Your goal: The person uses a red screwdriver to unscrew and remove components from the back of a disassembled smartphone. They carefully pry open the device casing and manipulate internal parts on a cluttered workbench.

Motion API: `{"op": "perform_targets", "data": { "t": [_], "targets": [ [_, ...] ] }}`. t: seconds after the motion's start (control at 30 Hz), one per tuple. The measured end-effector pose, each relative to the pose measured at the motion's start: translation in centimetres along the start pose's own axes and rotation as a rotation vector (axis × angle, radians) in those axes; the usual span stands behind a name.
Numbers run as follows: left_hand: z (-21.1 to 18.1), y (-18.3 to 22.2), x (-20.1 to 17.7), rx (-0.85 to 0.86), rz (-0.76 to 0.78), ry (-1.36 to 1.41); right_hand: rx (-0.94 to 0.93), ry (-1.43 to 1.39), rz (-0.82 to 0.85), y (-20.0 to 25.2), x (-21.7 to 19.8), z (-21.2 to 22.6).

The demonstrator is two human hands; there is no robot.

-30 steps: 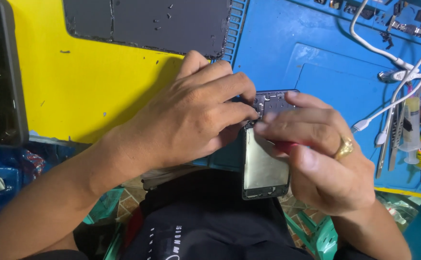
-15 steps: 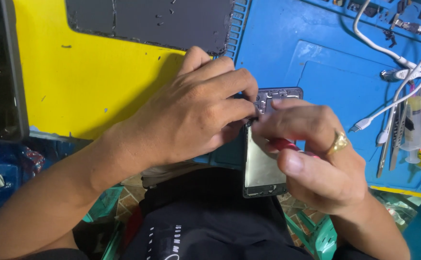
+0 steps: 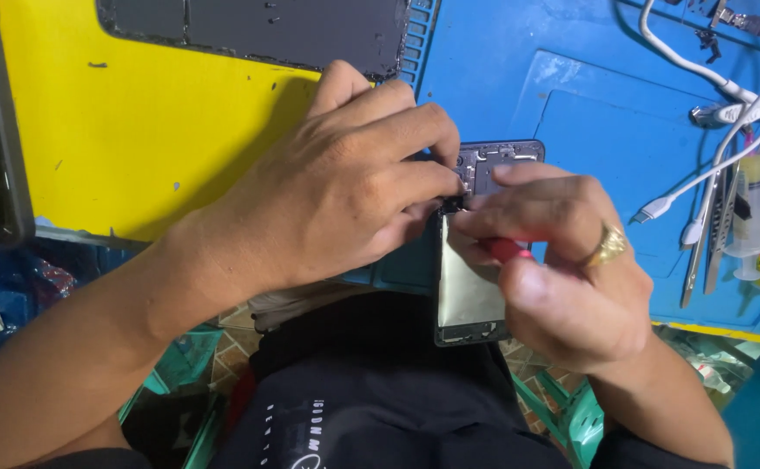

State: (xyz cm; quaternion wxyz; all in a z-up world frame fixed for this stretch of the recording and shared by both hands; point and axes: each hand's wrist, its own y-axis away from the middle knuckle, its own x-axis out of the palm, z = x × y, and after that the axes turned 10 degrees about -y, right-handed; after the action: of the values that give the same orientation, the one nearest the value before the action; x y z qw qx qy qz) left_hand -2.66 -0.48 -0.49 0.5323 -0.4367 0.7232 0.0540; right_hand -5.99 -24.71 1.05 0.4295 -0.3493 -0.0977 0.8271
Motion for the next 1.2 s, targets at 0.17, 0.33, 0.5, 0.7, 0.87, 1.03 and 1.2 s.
{"op": "perform_targets", "data": {
  "t": [0.17,0.33,0.5,0.7,0.87,1.03,1.2],
  "targets": [
    [0.0,-0.2,-0.2,0.014,0.007,-0.014,0.242,-0.064,-0.044,-0.4,0.0,0.8],
    [-0.1,-0.3,-0.3,0.032,0.022,-0.056,0.050,0.051,-0.008,0.9,-0.5,-0.1],
    [-0.4,-0.3,-0.2,0.033,0.016,-0.092,-0.049,0.101,0.028,0.1,-0.5,-0.2],
    [-0.7,-0.6,-0.5,0.046,0.050,-0.139,0.052,0.058,-0.079,-2.1,-0.1,1.2],
    [-2.0,-1.8,-2.1,0.111,0.209,-0.349,0.153,-0.048,-0.337,3.9,-3.0,-0.1],
    [-5.8,-4.4,-1.9,0.251,0.379,-0.427,0.227,-0.109,-0.570,8.0,-5.2,-3.0],
    [-9.0,-5.1,1.8,0.551,0.725,-0.762,0.389,-0.116,-0.763,10.3,-5.1,-4.1]
  ]
}}
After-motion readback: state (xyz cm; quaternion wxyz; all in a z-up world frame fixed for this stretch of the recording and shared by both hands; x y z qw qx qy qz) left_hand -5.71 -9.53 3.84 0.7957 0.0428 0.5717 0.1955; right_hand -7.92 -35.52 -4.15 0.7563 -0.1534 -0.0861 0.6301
